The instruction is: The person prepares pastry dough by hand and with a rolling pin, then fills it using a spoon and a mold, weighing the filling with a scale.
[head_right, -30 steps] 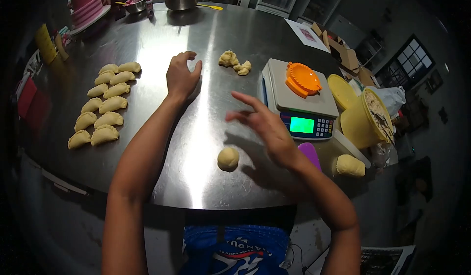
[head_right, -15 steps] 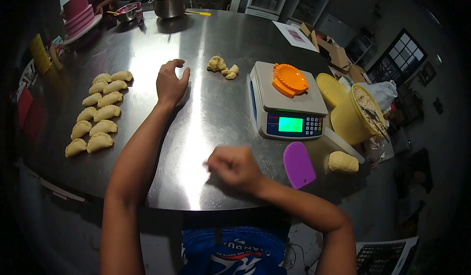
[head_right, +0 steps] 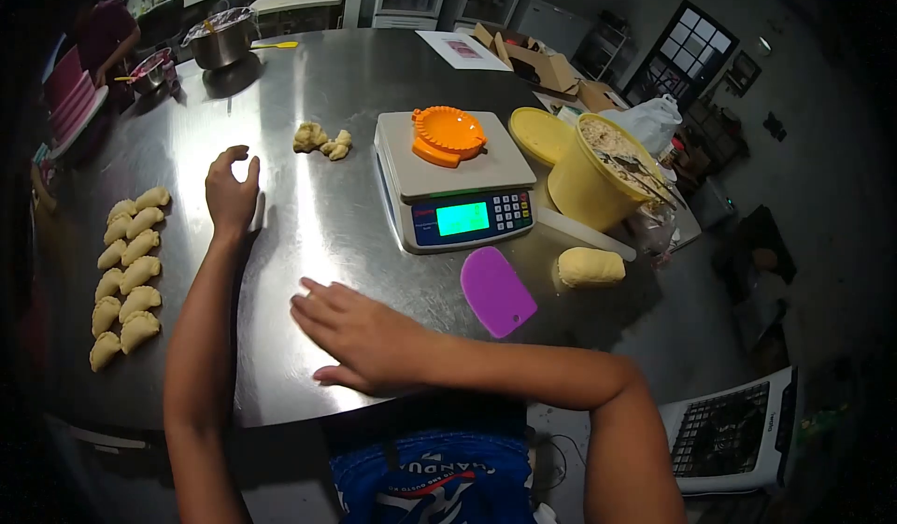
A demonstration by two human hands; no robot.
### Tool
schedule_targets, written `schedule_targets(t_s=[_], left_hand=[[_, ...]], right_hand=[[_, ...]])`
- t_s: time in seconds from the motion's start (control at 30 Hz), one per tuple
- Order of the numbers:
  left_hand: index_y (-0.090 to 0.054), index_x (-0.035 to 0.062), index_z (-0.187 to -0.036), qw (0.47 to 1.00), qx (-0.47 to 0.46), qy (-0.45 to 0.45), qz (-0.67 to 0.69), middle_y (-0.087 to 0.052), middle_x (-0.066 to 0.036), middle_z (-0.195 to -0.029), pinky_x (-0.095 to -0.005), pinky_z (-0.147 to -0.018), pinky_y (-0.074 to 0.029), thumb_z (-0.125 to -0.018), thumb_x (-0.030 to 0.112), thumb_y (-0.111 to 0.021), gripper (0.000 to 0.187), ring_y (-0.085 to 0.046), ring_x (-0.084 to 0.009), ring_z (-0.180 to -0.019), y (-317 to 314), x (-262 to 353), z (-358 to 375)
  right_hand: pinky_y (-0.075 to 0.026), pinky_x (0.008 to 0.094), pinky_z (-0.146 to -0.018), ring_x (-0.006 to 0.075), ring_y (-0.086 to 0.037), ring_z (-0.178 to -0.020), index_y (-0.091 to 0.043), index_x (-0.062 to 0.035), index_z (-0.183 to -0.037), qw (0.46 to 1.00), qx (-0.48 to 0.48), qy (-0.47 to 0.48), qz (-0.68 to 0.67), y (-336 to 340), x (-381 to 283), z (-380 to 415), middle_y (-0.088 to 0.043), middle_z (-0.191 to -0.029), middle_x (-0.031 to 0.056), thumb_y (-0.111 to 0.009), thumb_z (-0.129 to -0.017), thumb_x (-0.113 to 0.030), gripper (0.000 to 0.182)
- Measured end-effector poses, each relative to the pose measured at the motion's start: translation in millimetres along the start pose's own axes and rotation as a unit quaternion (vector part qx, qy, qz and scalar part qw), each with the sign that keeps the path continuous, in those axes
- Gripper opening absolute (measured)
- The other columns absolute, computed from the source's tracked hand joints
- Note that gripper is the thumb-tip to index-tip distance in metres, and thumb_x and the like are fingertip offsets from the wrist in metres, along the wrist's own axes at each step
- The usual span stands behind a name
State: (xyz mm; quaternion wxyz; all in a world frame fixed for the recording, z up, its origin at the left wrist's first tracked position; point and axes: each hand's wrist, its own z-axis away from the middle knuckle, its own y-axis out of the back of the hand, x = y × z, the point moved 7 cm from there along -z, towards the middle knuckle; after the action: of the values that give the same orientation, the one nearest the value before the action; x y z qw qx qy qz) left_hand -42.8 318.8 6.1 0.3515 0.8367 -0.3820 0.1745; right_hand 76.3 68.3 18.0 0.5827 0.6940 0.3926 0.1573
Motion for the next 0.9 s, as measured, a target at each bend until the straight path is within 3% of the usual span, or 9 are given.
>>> schedule_targets(t_s=[0.2, 0.33, 0.4, 0.53, 0.6, 0.67, 0.7, 0.8, 0.9], left_hand=[[-0.067, 0.0025, -0.102, 1.0, 0.006, -0.017, 0.001, -0.069, -0.013, -0.099, -0.0391, -0.088, -0.048, -0.085, 0.019, -0.067, 0.024, -0.062, -0.0302, -0.098, -1, 3, -1], [-0.068, 0.0015, -0.1, 1.0, 0.0, -0.004, 0.019, -0.069, -0.013, -0.097, -0.0395, -0.087, -0.048, -0.084, 0.017, -0.067, 0.022, -0.063, -0.0304, -0.095, 0, -3, -1], [-0.068, 0.0012, -0.1, 1.0, 0.0, 0.003, 0.026, -0.069, -0.013, -0.096, -0.0396, -0.087, -0.048, -0.084, 0.017, -0.067, 0.023, -0.063, -0.0303, -0.095, 0, -3, 0], [-0.067, 0.0023, -0.104, 1.0, 0.0, -0.005, 0.009, -0.069, -0.013, -0.099, -0.0392, -0.088, -0.048, -0.085, 0.018, -0.066, 0.025, -0.062, -0.0302, -0.098, -1, 1, 0], [-0.067, 0.0032, -0.104, 1.0, -0.002, 0.0, -0.002, -0.068, -0.012, -0.1, -0.0386, -0.088, -0.048, -0.085, 0.019, -0.066, 0.024, -0.062, -0.0297, -0.099, -1, 3, 1], [-0.067, 0.0035, -0.103, 1.0, -0.005, -0.006, -0.005, -0.068, -0.012, -0.101, -0.0383, -0.088, -0.048, -0.086, 0.019, -0.066, 0.024, -0.062, -0.0293, -0.099, 2, 6, 1], [-0.067, 0.0036, -0.103, 1.0, -0.007, -0.002, -0.009, -0.068, -0.012, -0.101, -0.0384, -0.088, -0.048, -0.085, 0.02, -0.066, 0.024, -0.062, -0.0292, -0.099, 0, 4, 1], [-0.067, 0.0034, -0.103, 1.0, -0.005, -0.013, -0.006, -0.069, -0.012, -0.1, -0.0388, -0.088, -0.048, -0.085, 0.02, -0.067, 0.025, -0.062, -0.0293, -0.098, -1, 5, 1], [-0.067, 0.0027, -0.102, 1.0, 0.006, -0.013, 0.007, -0.069, -0.012, -0.096, -0.0394, -0.088, -0.048, -0.084, 0.018, -0.068, 0.024, -0.062, -0.0306, -0.096, 1, 3, 1]], right_hand=[[-0.025, 0.053, -0.115, 0.0434, -0.031, -0.14, -0.039, 0.0141, -0.136, 0.988, -0.007, -0.143, 0.05, -1, 90, -37, -0.039, -0.143, 0.0327, -0.047, -0.094, -0.058, 0.084], [-0.023, 0.0529, -0.116, 0.0439, -0.029, -0.141, -0.036, 0.0146, -0.139, 0.992, 0.023, -0.107, -0.058, -33, 69, -86, -0.039, -0.142, 0.0348, -0.038, -0.095, -0.065, 0.091], [-0.021, 0.0537, -0.117, 0.046, -0.026, -0.142, -0.036, 0.0166, -0.138, 0.999, 0.042, -0.021, 0.014, -30, 31, -75, -0.04, -0.142, 0.034, -0.04, -0.091, -0.07, 0.099], [-0.02, 0.0544, -0.117, 0.0469, -0.021, -0.143, -0.031, 0.0135, -0.141, 0.996, -0.057, 0.061, -0.028, -5, 15, -22, -0.033, -0.147, 0.033, -0.045, -0.092, -0.063, 0.092], [-0.023, 0.0508, -0.117, 0.0445, -0.025, -0.143, -0.034, 0.0106, -0.142, 0.986, -0.077, -0.016, -0.145, 7, 38, -9, -0.033, -0.148, 0.0315, -0.047, -0.094, -0.057, 0.084], [-0.026, 0.0482, -0.116, 0.0422, -0.029, -0.142, -0.037, 0.007, -0.142, 0.982, -0.067, -0.15, -0.098, 21, 70, -13, -0.034, -0.148, 0.0295, -0.05, -0.095, -0.051, 0.075], [-0.028, 0.0488, -0.115, 0.042, -0.031, -0.141, -0.039, 0.0059, -0.141, 0.988, -0.042, -0.148, 0.006, 11, 89, -19, -0.036, -0.147, 0.0299, -0.05, -0.096, -0.05, 0.073], [-0.029, 0.0476, -0.114, 0.0437, -0.037, -0.136, -0.041, 0.011, -0.137, 0.993, 0.008, -0.119, 0.003, -1, 109, -53, -0.043, -0.139, 0.0326, -0.046, -0.096, -0.056, 0.078], [-0.026, 0.0466, -0.116, 0.0447, -0.028, -0.141, -0.04, 0.0118, -0.137, 0.996, 0.028, -0.055, -0.065, -21, 71, -67, -0.037, -0.145, 0.033, -0.043, -0.096, -0.058, 0.081]])
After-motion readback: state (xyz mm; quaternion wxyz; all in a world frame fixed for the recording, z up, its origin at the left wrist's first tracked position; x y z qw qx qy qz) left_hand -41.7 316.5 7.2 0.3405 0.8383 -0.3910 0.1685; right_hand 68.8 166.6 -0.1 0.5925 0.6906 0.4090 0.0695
